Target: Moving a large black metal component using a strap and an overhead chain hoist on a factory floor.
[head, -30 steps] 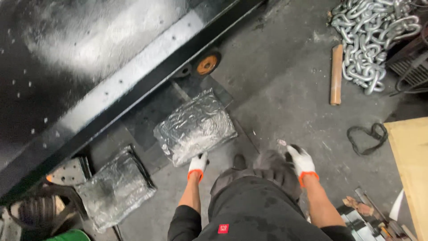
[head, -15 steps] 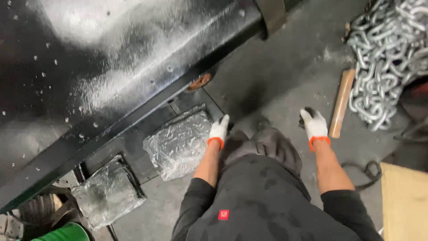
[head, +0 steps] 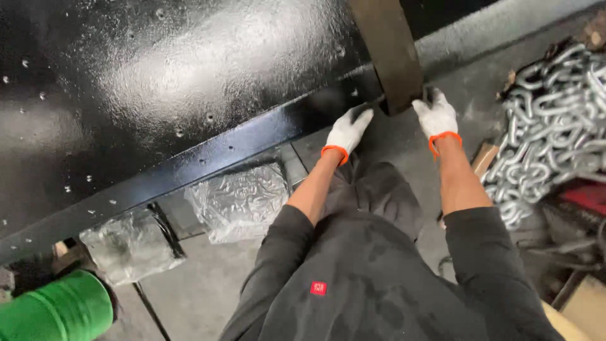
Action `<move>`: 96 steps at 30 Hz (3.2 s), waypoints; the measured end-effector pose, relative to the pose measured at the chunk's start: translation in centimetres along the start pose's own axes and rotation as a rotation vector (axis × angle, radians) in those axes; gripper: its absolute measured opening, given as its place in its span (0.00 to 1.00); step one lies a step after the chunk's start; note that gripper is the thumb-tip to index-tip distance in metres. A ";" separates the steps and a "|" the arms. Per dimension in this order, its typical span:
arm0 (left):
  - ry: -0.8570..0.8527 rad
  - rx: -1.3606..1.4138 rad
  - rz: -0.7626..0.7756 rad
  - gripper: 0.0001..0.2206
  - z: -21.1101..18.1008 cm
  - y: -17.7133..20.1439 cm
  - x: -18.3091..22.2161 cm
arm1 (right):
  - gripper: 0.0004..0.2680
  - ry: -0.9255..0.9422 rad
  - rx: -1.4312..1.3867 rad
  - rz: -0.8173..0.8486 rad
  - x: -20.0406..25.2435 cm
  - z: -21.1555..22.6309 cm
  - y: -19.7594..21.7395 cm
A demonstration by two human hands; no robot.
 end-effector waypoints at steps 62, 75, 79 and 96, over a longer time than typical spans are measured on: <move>0.323 -1.073 -0.999 0.31 1.4 19.4 -11.5 | 0.24 0.476 0.646 -0.469 -13.2 21.5 3.3; 0.218 -1.008 -1.138 0.28 -1.1 19.5 -10.6 | 0.21 0.535 0.602 -0.521 -13.5 21.7 2.6; 0.297 -1.052 -1.080 0.29 -0.5 19.5 -11.0 | 0.21 0.541 0.586 -0.515 -13.4 21.7 2.6; 0.176 -0.955 -1.198 0.35 5.3 17.8 -13.8 | 0.22 0.459 0.581 -0.487 -13.6 21.3 2.6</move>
Point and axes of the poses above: each hand's wrist, its own x-axis away from the middle knuckle, its own y-axis out of the back of the hand, z = x × y, the point moved 2 cm from there along -x, towards the middle knuckle, and after that the axes turned 13 degrees about -x, right-handed, at the moved point
